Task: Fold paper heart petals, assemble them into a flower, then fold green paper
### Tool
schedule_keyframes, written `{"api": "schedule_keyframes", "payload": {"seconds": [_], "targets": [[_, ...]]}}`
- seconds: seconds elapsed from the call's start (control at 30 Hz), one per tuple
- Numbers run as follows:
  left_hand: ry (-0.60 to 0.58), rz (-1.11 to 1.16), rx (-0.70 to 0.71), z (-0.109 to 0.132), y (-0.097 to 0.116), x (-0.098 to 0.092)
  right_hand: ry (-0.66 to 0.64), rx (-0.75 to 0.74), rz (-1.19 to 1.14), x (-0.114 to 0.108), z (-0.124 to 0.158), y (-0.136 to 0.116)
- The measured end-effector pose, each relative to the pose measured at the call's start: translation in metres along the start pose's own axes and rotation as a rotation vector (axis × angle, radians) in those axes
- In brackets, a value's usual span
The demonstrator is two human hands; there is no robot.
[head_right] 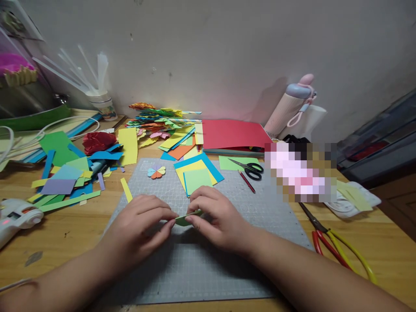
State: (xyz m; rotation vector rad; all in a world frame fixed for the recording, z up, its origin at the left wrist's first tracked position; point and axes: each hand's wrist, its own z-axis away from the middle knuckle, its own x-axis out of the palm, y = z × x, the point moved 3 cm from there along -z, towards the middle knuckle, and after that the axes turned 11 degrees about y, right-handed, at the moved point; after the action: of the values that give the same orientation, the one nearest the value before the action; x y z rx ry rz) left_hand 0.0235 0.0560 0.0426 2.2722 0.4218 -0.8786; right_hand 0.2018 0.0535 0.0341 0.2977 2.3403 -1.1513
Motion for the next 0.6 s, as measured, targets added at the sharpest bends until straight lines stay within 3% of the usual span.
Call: {"api": "schedule_keyframes", "payload": {"seconds": [0.13,0.27,0.4,0.5,0.6], "targets": [[-0.154,0.121,-0.182,0.002,-0.005,0.008,-0.039,0.141,-0.076,0.003,0.002,-0.001],[-0.274,0.324,-0.561,0.002,-0.01,0.014,-0.016,0.409,-0.241,0.006,0.004,0.004],[-0.22,0.577,-0.898,0.002,-0.014,0.016,-0.027,0.707,-0.579,0.015,0.007,0.005],[-0.157,0.649,-0.979,0.002,-0.015,0.017,-0.086,0.864,-0.698,0.024,0.01,0.004],[-0.203,0.681,-0.953,0.004,-0.013,0.019,-0.048,0.941,-0.779,0.027,0.011,0.005]]}}
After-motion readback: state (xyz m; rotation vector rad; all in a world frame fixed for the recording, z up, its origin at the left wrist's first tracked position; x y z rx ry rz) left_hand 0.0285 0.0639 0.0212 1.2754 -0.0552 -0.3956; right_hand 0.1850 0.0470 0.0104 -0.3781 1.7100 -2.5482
